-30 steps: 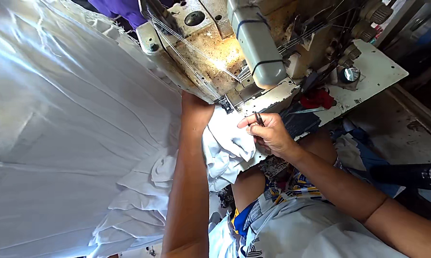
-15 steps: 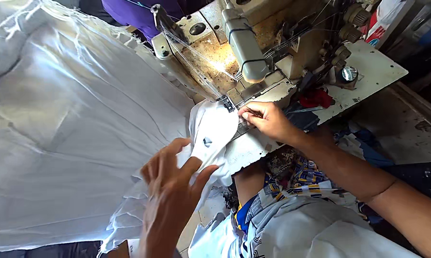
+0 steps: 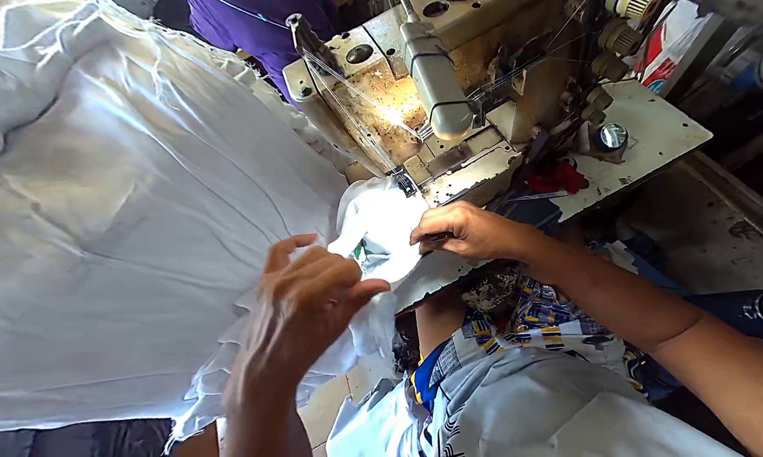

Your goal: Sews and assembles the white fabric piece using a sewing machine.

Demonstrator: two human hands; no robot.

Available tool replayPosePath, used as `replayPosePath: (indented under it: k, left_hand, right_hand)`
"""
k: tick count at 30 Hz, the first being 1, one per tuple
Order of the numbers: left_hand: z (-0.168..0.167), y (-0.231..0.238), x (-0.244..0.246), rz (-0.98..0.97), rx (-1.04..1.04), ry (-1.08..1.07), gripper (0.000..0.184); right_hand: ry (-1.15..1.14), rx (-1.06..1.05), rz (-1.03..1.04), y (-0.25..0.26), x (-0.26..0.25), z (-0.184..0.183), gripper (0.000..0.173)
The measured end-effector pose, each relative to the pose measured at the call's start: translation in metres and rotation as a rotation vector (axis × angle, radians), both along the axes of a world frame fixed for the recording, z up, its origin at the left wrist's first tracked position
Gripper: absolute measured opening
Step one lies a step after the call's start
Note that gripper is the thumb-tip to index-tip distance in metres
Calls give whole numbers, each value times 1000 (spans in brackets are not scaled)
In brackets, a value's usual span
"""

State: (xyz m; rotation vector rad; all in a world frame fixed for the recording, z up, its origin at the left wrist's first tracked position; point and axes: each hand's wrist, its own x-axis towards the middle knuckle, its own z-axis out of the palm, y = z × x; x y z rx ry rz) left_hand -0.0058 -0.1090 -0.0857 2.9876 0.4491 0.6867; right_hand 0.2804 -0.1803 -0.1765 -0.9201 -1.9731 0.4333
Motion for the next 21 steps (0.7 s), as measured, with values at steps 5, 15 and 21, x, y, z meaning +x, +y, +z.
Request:
replayPosePath:
  k: [5,15,21]
  left_hand:
    - [19,13,-5,90,7,31,51]
    - [-77,-44,60,69,-79,-231,62]
    - [-117,-11,73,87,204,-216,44]
  right_hand:
    - [133,-161,-53,-19,-5,3,14]
    - [225,-104,-115,-79,-13,-10,15]
    - [349,-53,-277,-88,-11,-30,15]
